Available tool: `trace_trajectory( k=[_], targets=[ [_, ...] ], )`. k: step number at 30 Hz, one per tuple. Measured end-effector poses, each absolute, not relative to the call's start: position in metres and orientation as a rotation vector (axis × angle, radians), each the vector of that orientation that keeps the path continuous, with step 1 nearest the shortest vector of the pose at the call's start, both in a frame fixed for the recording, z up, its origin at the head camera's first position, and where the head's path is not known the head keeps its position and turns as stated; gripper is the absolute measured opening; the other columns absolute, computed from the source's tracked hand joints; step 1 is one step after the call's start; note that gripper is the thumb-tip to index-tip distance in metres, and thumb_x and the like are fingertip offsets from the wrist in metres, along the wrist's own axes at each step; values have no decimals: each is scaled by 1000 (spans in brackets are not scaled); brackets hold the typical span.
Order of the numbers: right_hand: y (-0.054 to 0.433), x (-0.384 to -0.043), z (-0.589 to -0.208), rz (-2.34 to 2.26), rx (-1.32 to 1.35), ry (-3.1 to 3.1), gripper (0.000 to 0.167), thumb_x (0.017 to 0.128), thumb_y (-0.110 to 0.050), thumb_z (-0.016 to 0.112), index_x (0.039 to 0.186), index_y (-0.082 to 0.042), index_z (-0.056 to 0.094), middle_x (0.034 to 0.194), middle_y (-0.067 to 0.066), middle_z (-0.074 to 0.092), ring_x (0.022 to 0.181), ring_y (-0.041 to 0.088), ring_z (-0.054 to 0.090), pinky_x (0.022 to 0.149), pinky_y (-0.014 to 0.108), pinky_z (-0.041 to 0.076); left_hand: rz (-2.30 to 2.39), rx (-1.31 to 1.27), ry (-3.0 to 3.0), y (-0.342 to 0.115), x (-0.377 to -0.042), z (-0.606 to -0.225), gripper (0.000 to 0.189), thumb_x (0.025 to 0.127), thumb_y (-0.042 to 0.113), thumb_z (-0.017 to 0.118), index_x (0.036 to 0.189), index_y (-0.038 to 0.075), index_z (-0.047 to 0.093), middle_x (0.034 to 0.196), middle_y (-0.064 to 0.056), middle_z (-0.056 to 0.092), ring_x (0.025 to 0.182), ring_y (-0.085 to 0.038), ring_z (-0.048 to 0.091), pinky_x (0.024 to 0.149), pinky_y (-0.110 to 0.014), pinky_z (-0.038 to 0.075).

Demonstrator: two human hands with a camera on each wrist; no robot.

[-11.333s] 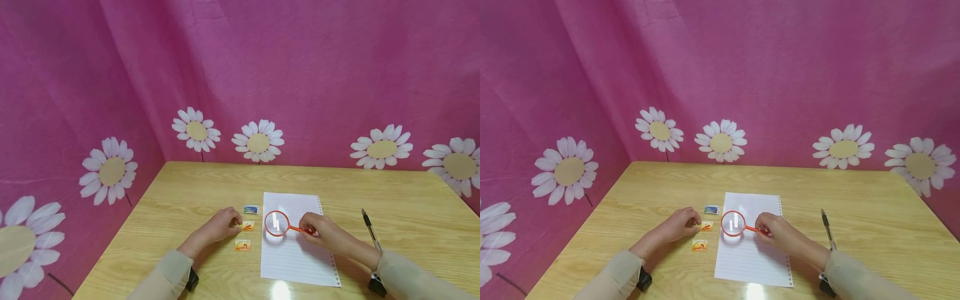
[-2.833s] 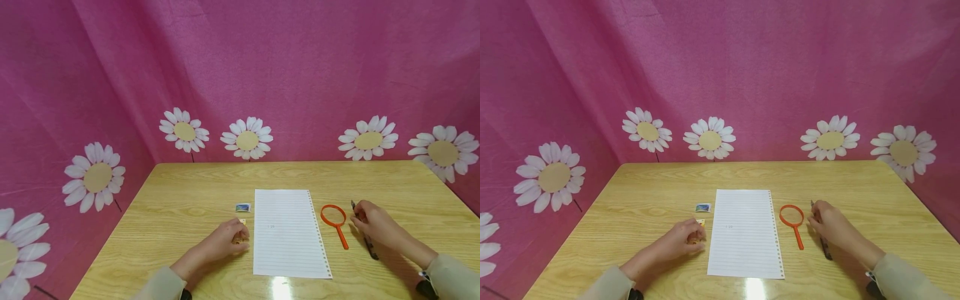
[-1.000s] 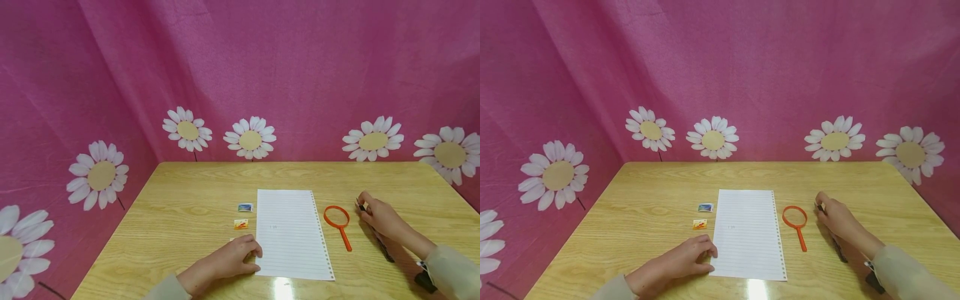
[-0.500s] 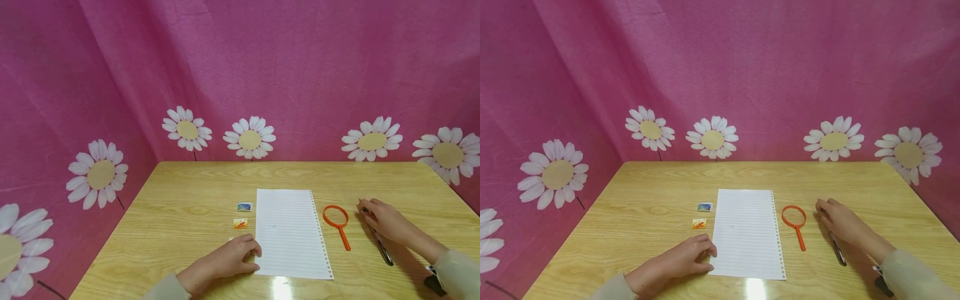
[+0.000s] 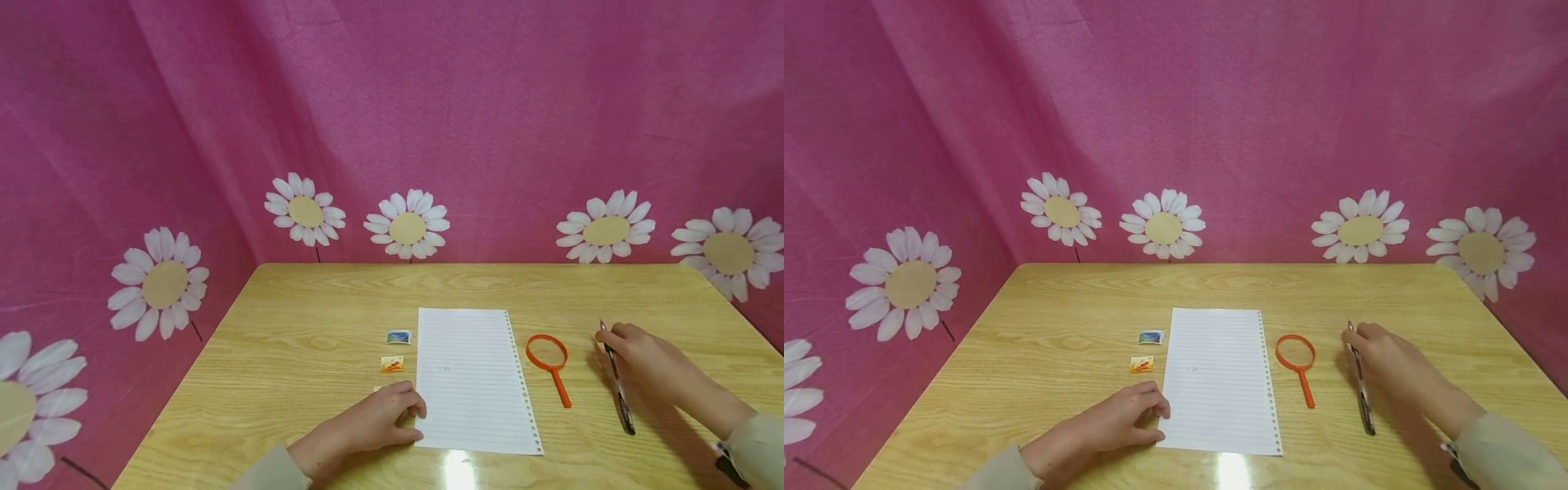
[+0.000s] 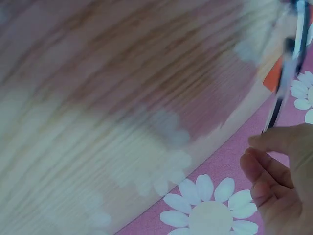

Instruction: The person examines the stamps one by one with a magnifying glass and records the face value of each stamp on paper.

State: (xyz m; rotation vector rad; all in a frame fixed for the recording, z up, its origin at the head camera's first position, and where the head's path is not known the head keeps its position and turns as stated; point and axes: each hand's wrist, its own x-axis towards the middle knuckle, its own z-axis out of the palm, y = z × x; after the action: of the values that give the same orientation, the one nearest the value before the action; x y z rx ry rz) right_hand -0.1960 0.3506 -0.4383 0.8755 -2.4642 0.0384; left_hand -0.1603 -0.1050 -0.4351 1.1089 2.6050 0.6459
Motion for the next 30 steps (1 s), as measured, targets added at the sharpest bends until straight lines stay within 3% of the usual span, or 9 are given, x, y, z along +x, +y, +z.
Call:
trace_trajectory(
  k=[2, 4, 6, 7, 9, 12, 16, 25, 30],
  targets=[
    [352, -195, -439, 24, 888, -2438, 31, 69, 5, 80, 93, -6, 64, 76, 2, 53, 64, 12, 46, 47, 24, 41, 646, 1111, 2605, -105, -160, -435, 19, 88, 24, 74, 103, 15, 66, 95, 8, 55, 80, 1, 41, 74, -11, 39],
    [352, -194, -440, 9, 890, -2402, 9, 94, -16, 65, 92, -7, 62, 75, 2, 53, 64, 13, 48, 48, 27, 44, 650, 1112, 2603, -105, -160, -435, 19, 88, 23, 74, 103, 14, 66, 94, 8, 55, 79, 1, 41, 74, -11, 39],
    [351, -192, -441, 17, 883, -2385, 40, 106, -35, 35, 92, -8, 60, 73, 1, 52, 63, 12, 48, 47, 26, 42, 650, 1111, 2601, -105, -160, -436, 19, 88, 24, 73, 102, 15, 66, 94, 8, 54, 79, 1, 40, 74, -11, 39],
    [350, -190, -441, 33, 867, -2391, 35, 106, -34, 39, 91, -9, 59, 72, 0, 51, 62, 10, 46, 45, 24, 40, 650, 1110, 2599, -105, -160, -436, 18, 88, 24, 73, 102, 15, 66, 94, 8, 54, 79, 1, 41, 74, -11, 39],
    [348, -188, -441, 91, 841, -2403, 60, 102, -47, 12, 92, -10, 58, 71, -5, 50, 61, 6, 46, 45, 21, 37, 650, 1108, 2596, -105, -161, -436, 18, 88, 24, 73, 102, 15, 66, 94, 9, 54, 79, 1, 41, 74, -11, 39],
    [343, -184, -439, 228, 800, -2446, 37, 104, -39, 35, 95, -10, 55, 72, -9, 51, 63, -1, 45, 48, 18, 36, 653, 1108, 2594, -105, -161, -437, 18, 89, 24, 73, 103, 16, 66, 94, 9, 54, 80, 0, 42, 74, -11, 39],
    [335, -184, -439, 411, 785, -2423, 12, 93, -10, 64, 96, -6, 53, 74, -9, 54, 66, -9, 42, 51, 12, 35, 660, 1109, 2593, -105, -161, -436, 18, 89, 24, 73, 103, 16, 66, 95, 9, 55, 81, 0, 43, 75, -11, 39],
    [314, -184, -434, 590, 769, -2338, 19, 82, 3, 71, 90, -5, 56, 75, -3, 61, 70, -12, 48, 56, 9, 39, 666, 1101, 2585, -106, -161, -435, 18, 89, 24, 73, 103, 16, 66, 96, 8, 55, 81, 0, 43, 76, -11, 40],
    [309, -180, -430, 695, 659, -2428, 24, 77, 7, 71, 88, -9, 58, 72, -10, 56, 64, -11, 44, 52, 12, 37, 657, 1101, 2588, -106, -161, -435, 18, 89, 25, 73, 103, 16, 66, 96, 9, 55, 81, 0, 42, 76, -11, 40]
  ],
)
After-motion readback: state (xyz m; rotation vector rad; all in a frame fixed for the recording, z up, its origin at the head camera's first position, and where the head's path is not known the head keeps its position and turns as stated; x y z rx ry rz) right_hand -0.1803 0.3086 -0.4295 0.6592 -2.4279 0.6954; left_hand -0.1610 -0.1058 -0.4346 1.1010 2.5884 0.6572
